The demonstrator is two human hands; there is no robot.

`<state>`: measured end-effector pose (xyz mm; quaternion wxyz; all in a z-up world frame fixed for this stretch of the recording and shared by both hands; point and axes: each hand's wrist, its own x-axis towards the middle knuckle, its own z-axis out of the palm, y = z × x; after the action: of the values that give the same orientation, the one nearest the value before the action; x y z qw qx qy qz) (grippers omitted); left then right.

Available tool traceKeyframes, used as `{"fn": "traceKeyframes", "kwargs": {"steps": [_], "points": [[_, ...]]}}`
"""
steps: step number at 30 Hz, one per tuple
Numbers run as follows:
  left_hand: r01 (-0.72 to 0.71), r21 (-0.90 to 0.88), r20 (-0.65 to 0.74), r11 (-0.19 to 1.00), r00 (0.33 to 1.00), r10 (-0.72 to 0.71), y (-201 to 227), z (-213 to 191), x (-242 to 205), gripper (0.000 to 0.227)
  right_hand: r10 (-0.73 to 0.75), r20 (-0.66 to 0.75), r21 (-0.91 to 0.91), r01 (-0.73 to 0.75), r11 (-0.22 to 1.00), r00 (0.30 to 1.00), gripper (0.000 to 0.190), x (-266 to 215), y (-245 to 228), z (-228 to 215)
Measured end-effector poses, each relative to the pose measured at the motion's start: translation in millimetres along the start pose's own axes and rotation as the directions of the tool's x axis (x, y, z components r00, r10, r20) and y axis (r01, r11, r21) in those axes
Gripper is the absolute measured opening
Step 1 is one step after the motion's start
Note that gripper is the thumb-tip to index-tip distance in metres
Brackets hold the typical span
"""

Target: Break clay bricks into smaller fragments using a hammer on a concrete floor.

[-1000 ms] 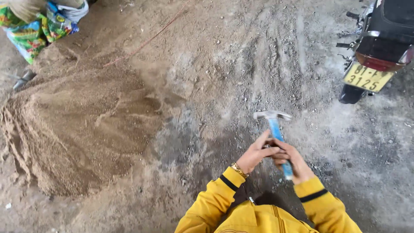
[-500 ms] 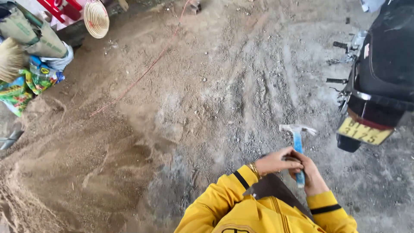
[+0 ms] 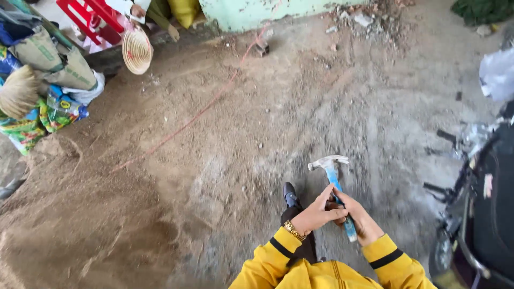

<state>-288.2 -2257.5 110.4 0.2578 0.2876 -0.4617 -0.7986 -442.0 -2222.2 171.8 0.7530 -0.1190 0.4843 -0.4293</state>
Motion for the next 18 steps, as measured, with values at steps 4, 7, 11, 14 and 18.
{"fn": "traceKeyframes", "kwargs": {"steps": [4,7,11,14,18], "points": [[0.014,0.099,0.058,0.995,0.998,-0.020,60,-71,93,0.111,-0.061,-0.077,-0.118,0.052,0.992,0.995,0.022,82,-85,27],[0.017,0.028,0.240,0.999,0.970,-0.023,144,-118,178,0.108,-0.025,-0.254,-0.145,-0.012,0.989,0.967,0.023,170,-162,22],[-0.030,-0.015,0.364,0.999,0.931,0.034,189,-166,281,0.094,0.102,-0.191,0.040,-0.096,0.995,0.976,0.028,258,-228,-9],[0.032,-0.062,0.381,0.998,0.925,-0.006,214,-189,354,0.095,0.075,-0.118,0.215,-0.049,0.975,0.990,0.025,290,-279,-5],[0.152,-0.202,0.447,0.968,0.893,-0.047,242,-213,447,0.097,0.011,-0.143,0.323,0.036,0.946,0.990,0.020,355,-346,-29]]}}
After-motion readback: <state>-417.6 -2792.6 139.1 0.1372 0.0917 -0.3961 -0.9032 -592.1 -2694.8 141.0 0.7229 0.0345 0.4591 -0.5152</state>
